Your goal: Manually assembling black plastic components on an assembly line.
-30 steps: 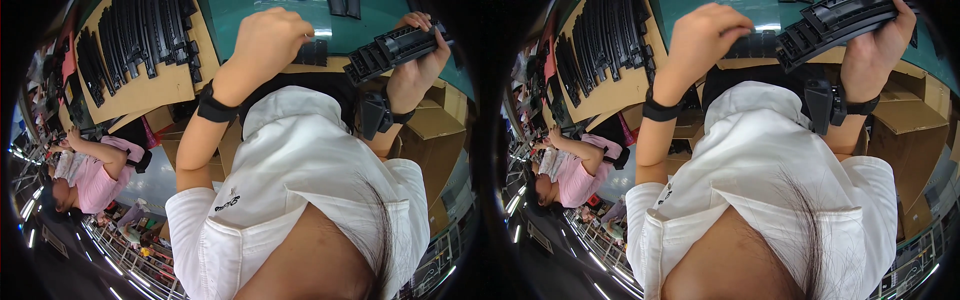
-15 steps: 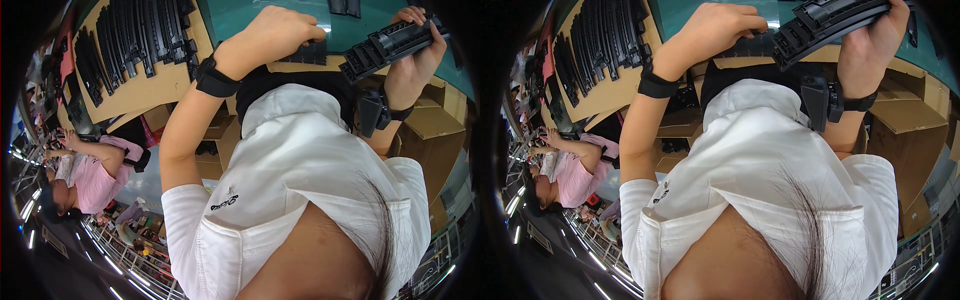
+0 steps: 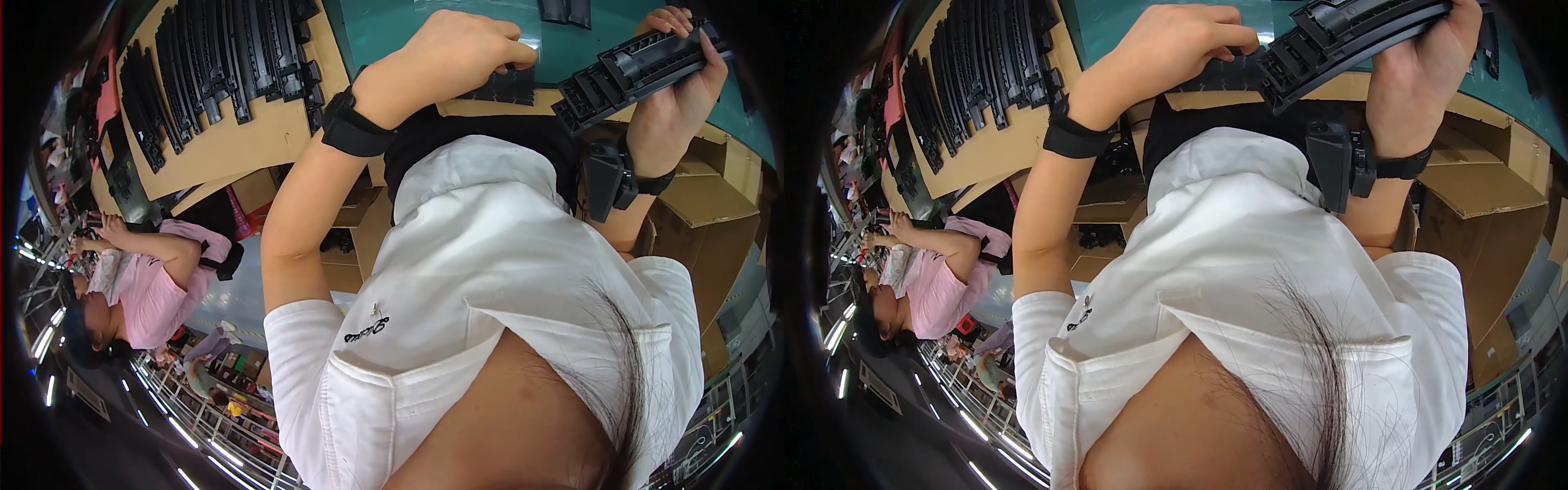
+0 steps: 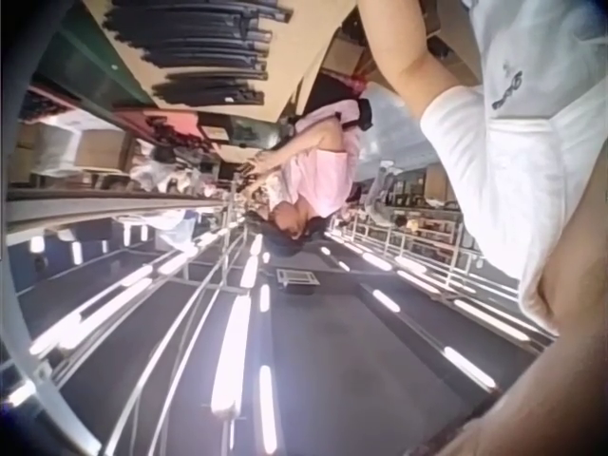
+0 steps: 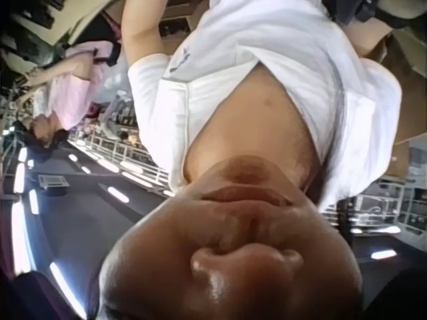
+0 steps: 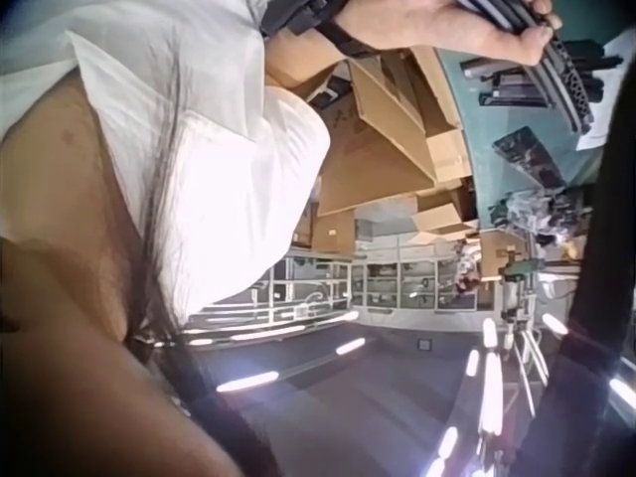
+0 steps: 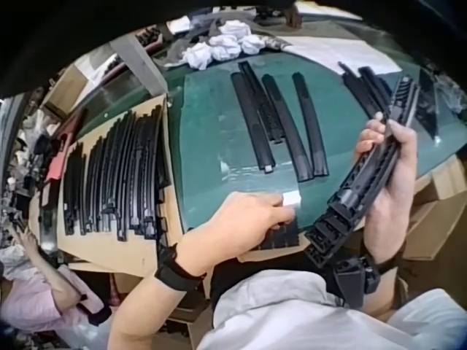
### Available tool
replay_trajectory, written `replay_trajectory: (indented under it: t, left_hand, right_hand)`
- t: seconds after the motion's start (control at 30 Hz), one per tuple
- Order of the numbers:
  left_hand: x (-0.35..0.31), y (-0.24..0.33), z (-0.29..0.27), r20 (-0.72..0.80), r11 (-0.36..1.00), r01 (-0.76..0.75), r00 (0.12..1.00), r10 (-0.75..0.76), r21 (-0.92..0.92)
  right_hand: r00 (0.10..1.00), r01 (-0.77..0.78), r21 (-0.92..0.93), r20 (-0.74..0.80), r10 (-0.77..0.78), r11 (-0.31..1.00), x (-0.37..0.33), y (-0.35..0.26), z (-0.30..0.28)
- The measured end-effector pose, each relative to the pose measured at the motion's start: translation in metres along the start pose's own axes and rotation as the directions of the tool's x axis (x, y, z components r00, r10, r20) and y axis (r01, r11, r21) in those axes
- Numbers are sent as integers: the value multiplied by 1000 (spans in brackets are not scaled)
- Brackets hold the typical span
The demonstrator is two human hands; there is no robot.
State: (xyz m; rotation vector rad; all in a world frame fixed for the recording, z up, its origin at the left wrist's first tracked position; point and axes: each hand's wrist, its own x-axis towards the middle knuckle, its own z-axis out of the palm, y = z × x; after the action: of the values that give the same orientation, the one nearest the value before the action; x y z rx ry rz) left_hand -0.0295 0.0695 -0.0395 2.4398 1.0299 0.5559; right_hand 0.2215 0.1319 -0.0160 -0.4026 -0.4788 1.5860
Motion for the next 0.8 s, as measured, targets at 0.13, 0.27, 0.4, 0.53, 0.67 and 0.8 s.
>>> replay_trajectory:
  t: [0.13,0.27,0.4,0.53,0.67,0.8]
  left_hand:
    - [-2,1,0,59,999,53,997,-52,-5]
    - [-3,2,0,76,998,63,995,-62,-8]
    - [-3,7,-1,41,998,60,997,-60,-11]
    - [-4,9,0,-1,997,73,997,-73,-10]
    - [-5,5,5,32,996,86,996,-86,-6]
    - [0,11,2,40,996,89,995,-90,28]
  right_hand:
    - [1000,2,-9,5,-2,1000,-2,1,-3]
    - [1000,17,-30,6,-17,999,-4,0,-5]
    - [1000,16,-23,-4,-16,1000,-8,1,-4]
    - [1000,3,-3,-12,-3,1000,-10,2,-3]
    - [1000,4,-8,-10,-4,1000,-10,1,-3]
    - [1000,-1,-16,-6,1,1000,-11,-1,-4]
